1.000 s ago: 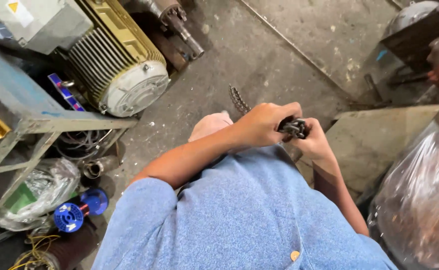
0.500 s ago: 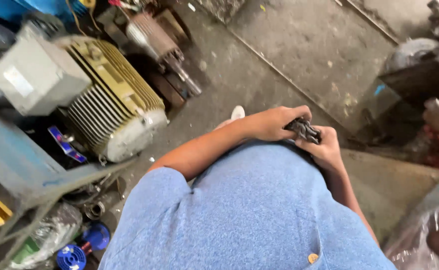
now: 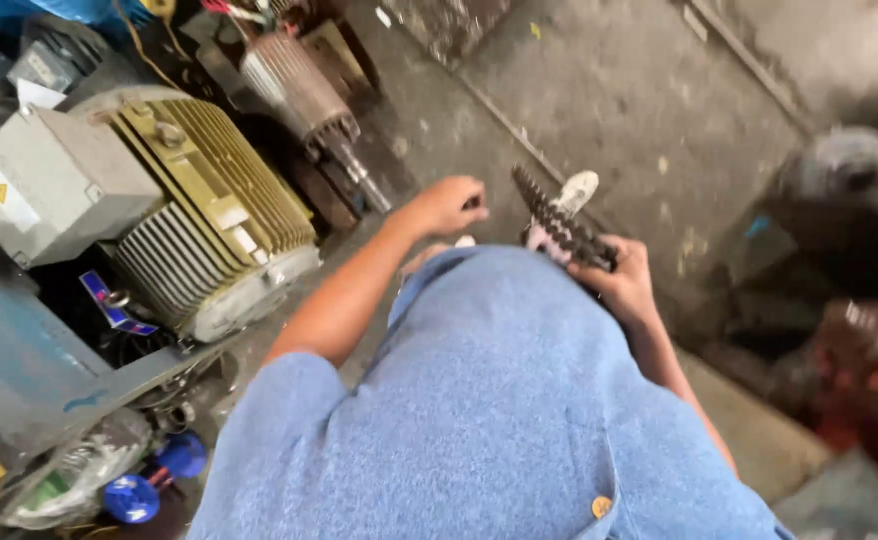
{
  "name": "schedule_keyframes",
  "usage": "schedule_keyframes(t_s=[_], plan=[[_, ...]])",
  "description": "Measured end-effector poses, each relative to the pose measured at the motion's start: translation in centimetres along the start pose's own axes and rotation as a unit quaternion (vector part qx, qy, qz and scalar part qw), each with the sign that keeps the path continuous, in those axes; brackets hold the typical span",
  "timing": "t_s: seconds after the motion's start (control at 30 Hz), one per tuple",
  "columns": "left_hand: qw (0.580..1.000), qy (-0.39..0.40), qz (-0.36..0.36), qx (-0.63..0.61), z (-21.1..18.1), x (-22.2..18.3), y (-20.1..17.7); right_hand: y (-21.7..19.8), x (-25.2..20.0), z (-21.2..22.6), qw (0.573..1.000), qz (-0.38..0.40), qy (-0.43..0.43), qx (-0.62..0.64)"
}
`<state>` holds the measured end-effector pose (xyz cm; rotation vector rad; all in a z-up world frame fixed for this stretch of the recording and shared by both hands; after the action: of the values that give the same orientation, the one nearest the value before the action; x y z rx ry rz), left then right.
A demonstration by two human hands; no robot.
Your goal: Handling and untangling a heavy metal chain hoist while moving through a workshop filled with electric motors.
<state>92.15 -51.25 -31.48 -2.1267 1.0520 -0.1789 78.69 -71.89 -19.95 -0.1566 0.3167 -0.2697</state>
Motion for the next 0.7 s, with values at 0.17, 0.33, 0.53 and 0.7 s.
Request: schedule_keyframes(t_s=[0.17,0.33,0.53,0.7], plan=[[0.977,-0.198,-0.018,-0.073,5.3,2.6,-0.7,-2.4,9.2,3.9,0.995,0.1,0.021,0.01],[0.921,-0.358,-0.135,-0.071,12.1,3.0,-1.0,-6.6,17.7,8.6,0.985,0.172,-0.001,-0.016],[0.842,-0.498,-0.167,-0.12,17.5,1.4,5.1,-9.4,25.6,10.7,0.972,0.234,0.001,-0.038],[0.81,-0.566,-0.058,-0.144,18.3,2.7,11.3,-11.0,32.2,12.6,0.969,0.24,0.017,-0.048]])
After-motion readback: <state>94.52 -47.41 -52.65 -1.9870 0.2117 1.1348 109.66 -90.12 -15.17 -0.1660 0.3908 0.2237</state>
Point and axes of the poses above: each hand's wrist, its own x-axis towards the middle knuckle, its own y-axis out of the palm, z = x × y, the point moved 10 cm from there along x, towards the middle knuckle, and after that the axes turned 8 degrees about -z, right-handed, at the moved point
